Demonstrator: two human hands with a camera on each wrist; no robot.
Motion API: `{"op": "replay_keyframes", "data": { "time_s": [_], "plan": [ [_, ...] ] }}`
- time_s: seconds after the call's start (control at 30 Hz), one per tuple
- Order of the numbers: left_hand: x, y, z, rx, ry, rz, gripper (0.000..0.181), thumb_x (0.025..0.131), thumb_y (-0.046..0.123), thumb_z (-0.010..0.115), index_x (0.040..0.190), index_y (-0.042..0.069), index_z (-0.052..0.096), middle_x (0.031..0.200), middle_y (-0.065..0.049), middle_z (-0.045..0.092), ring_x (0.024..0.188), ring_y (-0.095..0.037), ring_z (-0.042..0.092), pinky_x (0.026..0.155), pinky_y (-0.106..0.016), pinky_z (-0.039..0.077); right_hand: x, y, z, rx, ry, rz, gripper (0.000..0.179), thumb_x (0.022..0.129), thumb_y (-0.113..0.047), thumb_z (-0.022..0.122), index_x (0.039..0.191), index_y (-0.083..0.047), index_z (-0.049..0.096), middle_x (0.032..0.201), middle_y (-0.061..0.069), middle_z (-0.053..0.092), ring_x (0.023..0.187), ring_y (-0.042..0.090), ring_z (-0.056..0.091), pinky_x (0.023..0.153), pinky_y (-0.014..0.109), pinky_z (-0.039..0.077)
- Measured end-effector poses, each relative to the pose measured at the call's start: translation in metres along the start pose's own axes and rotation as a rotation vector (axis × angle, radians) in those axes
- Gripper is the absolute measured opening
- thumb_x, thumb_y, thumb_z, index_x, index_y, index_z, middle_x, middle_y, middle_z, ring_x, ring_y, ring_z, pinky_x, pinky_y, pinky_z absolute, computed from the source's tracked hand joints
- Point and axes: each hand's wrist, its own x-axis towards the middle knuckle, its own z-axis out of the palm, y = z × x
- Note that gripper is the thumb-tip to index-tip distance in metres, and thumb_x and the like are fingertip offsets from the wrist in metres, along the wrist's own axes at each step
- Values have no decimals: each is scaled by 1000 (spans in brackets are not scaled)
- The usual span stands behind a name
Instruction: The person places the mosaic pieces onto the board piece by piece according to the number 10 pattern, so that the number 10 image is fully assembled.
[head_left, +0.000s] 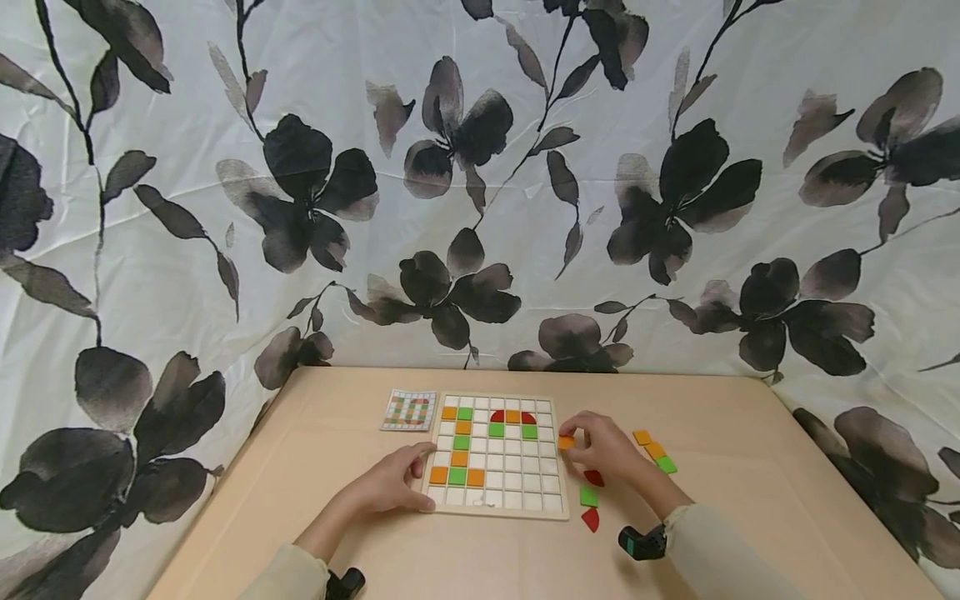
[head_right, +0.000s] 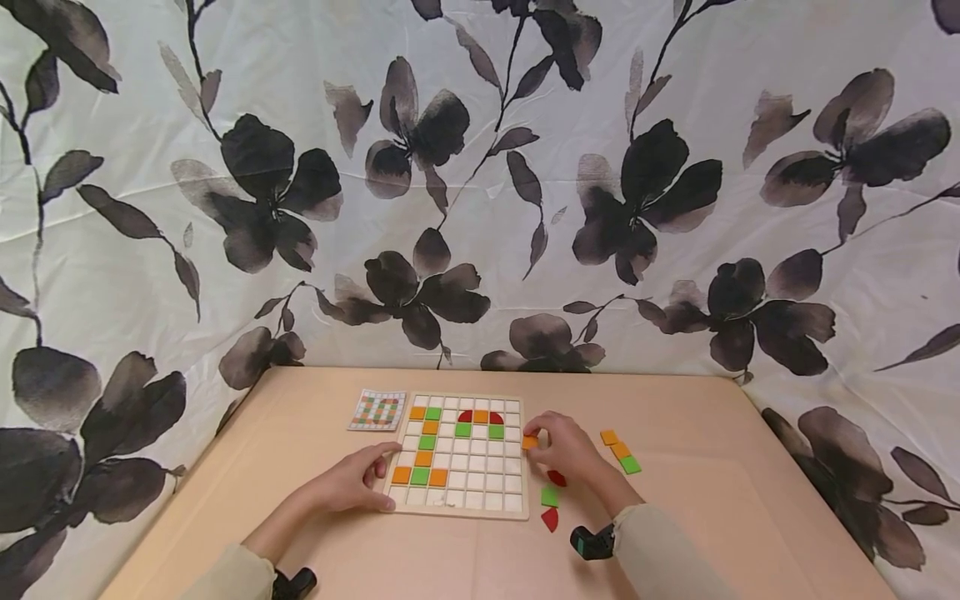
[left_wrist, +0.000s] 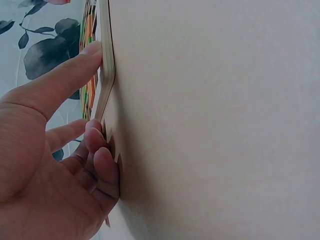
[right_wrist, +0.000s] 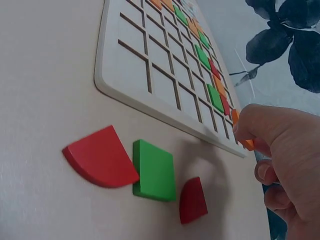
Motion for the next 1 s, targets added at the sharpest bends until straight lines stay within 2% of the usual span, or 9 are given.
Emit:
{"op": "replay_keyframes", "data": {
  "time_s": [0.37, 0.63, 0.8, 0.87, 1.0],
  "plan": [
    [0, 0, -1, 10, 2, 10, 83, 72, 24, 85, 140, 2, 43, 95, -11, 48, 76, -16, 41, 59, -21, 32, 4, -10, 19, 1, -18, -49, 26, 77, -13, 79, 101, -19, 72, 107, -3, 63, 72, 14, 49, 59, 22, 43],
    [1, -1, 0, 9, 0, 8, 84, 72, 25, 86, 140, 3, 43, 94, -9, 48, 76, -15, 41, 60, -21, 32, 8, -16, 29, 6, -43, -123, 24, 79, -12, 76, 102, -17, 72, 102, -3, 62, 74, 14, 49, 61, 23, 42],
    [0, -1, 0, 7, 5, 5, 84, 72, 25, 86, 141, 3, 42, 94, -8, 47, 76, -16, 40, 59, -21, 32, 11, -20, 35, 9, -54, -107, 19, 81, -11, 74, 98, -19, 71, 102, -3, 62, 76, 14, 49, 60, 22, 43],
    [0, -1, 1, 3, 6, 4, 85, 72, 25, 86, 141, 3, 42, 94, -9, 47, 76, -16, 40, 59, -21, 32, 12, -22, 37, -3, -51, -101, 18, 81, -11, 74, 95, -21, 71, 103, -4, 63, 78, 14, 50, 63, 24, 44],
    [0, -1, 2, 5, 4, 3, 85, 72, 25, 86, 141, 3, 42, 94, -9, 47, 76, -15, 40, 59, -21, 31, 11, -26, 37, -61, -34, -110, 14, 82, -12, 74, 92, -22, 71, 109, -2, 65, 92, 18, 56, 81, 36, 50]
  ]
}}
